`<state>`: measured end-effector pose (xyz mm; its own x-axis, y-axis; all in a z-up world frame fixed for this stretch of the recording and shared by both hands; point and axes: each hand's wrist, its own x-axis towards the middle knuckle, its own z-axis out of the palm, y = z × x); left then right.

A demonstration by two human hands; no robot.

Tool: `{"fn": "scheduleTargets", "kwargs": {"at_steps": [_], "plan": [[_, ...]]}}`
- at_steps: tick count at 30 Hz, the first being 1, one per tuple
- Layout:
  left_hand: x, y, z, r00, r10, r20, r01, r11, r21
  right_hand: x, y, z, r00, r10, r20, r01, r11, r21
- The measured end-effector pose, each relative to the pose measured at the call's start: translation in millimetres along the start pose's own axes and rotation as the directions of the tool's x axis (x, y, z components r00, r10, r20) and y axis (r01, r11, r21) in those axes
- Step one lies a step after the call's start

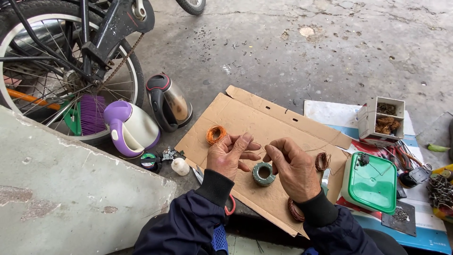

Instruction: The person is untangling and winding thin copper wire onto a small spool or core, likely for electronics repair.

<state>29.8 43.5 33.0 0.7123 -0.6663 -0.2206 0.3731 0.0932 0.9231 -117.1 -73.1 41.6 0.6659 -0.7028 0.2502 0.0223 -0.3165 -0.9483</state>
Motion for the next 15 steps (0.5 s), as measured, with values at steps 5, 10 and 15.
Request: {"fn": "scheduleTargets", "kwargs": {"at_steps": [5, 10, 15], "plan": [[-0.8, 1.5, 6.8, 0.995, 0.029, -0.092, -0.022, 0.997, 0.074, -4.6, 3.2, 1.5, 0.994, -0.107, -0.035, 0.095, 0.966, -0.242], [6.7, -7.6, 9.9, 0.974, 0.094, -0.206, -0.069, 0.99, 0.126, -9.7, 7.3, 4.7, 0.992, -0.12, -0.034, 0.101, 0.93, -0.353], [21.8, -19.7, 2.2, 0.951, 0.048, -0.305, -0.025, 0.996, 0.08, -10.5, 10.1, 4.5, 0.982, -0.181, 0.05, 0.186, 0.893, -0.411]]}}
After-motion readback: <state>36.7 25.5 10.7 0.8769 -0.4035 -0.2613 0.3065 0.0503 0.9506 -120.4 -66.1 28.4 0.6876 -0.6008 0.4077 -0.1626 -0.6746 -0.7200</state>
